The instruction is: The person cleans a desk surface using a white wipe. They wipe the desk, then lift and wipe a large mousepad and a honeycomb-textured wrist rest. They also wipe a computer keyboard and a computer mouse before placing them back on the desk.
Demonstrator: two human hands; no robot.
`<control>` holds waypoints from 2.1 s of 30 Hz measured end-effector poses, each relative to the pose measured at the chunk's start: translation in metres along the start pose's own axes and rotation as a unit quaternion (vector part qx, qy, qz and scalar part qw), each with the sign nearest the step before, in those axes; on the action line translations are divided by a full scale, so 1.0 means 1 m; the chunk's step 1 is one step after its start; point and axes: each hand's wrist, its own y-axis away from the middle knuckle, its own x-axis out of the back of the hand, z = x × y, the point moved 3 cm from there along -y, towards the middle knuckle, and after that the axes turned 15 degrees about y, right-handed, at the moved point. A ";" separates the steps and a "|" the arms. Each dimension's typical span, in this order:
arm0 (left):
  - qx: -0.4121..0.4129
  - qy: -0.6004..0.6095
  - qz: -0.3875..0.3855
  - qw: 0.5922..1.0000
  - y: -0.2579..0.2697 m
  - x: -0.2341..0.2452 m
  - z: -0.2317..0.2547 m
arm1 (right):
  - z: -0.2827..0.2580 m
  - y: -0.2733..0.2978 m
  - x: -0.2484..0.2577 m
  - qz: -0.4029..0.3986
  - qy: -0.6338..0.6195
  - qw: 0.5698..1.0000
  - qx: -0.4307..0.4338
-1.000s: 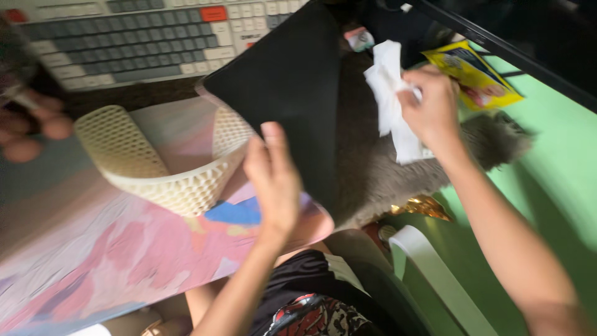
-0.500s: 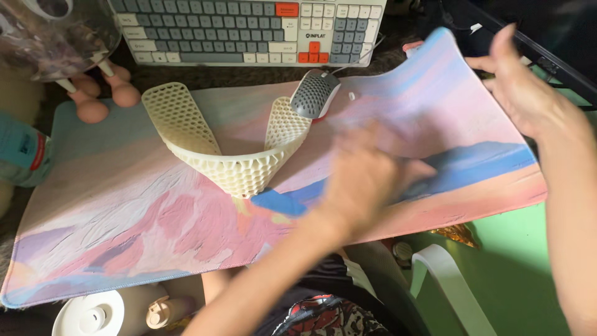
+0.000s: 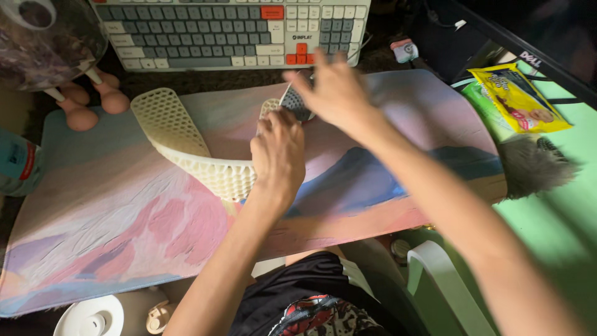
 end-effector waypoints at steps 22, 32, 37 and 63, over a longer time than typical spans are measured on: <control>-0.021 0.154 -0.096 0.983 0.016 0.025 -0.063 | 0.164 0.005 -0.015 0.073 0.117 0.990 -0.010; -0.008 0.116 -0.048 0.992 0.016 0.035 -0.055 | 0.193 -0.034 -0.087 0.161 0.085 0.982 0.051; 0.029 0.128 -0.154 0.979 0.025 0.050 -0.062 | 0.179 -0.044 -0.091 0.061 0.055 0.997 0.009; -0.131 0.595 0.276 0.743 0.005 0.179 -0.171 | 0.040 -0.025 -0.074 0.083 -0.075 0.982 0.151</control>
